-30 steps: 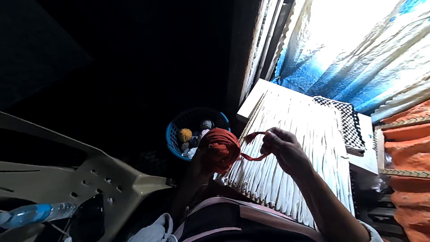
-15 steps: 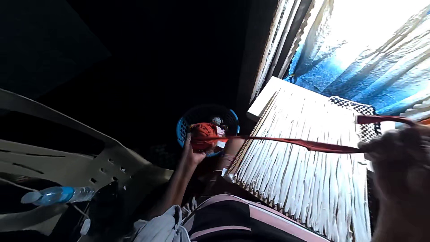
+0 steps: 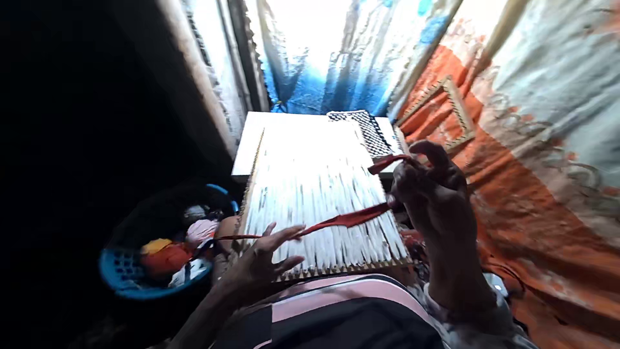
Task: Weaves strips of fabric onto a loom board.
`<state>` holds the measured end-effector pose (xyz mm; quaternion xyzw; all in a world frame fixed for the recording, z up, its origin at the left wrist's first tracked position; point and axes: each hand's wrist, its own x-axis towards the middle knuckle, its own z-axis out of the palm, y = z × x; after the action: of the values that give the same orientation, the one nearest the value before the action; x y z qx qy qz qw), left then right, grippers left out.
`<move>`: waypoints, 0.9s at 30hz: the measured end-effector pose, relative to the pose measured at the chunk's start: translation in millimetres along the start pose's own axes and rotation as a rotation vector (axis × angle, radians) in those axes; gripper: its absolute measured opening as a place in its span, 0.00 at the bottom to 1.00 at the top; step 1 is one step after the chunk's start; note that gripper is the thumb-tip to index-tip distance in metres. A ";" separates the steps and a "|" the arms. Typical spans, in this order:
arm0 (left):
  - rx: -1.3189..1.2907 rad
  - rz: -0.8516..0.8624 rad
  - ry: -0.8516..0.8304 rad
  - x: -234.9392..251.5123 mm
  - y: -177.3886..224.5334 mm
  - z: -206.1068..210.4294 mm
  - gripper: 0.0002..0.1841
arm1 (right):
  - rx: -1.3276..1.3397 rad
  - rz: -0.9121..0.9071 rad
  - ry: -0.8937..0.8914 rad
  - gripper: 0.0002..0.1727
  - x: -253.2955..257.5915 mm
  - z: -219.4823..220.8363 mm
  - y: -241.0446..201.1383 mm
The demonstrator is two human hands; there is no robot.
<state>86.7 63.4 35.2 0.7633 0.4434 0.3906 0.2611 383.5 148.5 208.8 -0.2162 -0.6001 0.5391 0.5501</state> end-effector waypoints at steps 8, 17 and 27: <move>0.199 -0.021 -0.019 22.1 -33.0 15.4 0.17 | -0.208 0.298 0.541 0.13 -29.1 -168.3 77.7; 0.190 -0.249 -0.257 25.6 -71.5 2.4 0.14 | -0.038 0.697 0.765 0.13 -86.6 -219.5 163.7; 0.377 -0.306 -0.329 2.5 -42.1 -69.2 0.08 | -0.074 0.370 0.605 0.08 -73.0 -168.7 99.6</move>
<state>10.3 89.0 43.4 0.7757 0.5699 0.1282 0.2391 523.0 187.7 58.0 -0.4909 -0.3798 0.5191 0.5877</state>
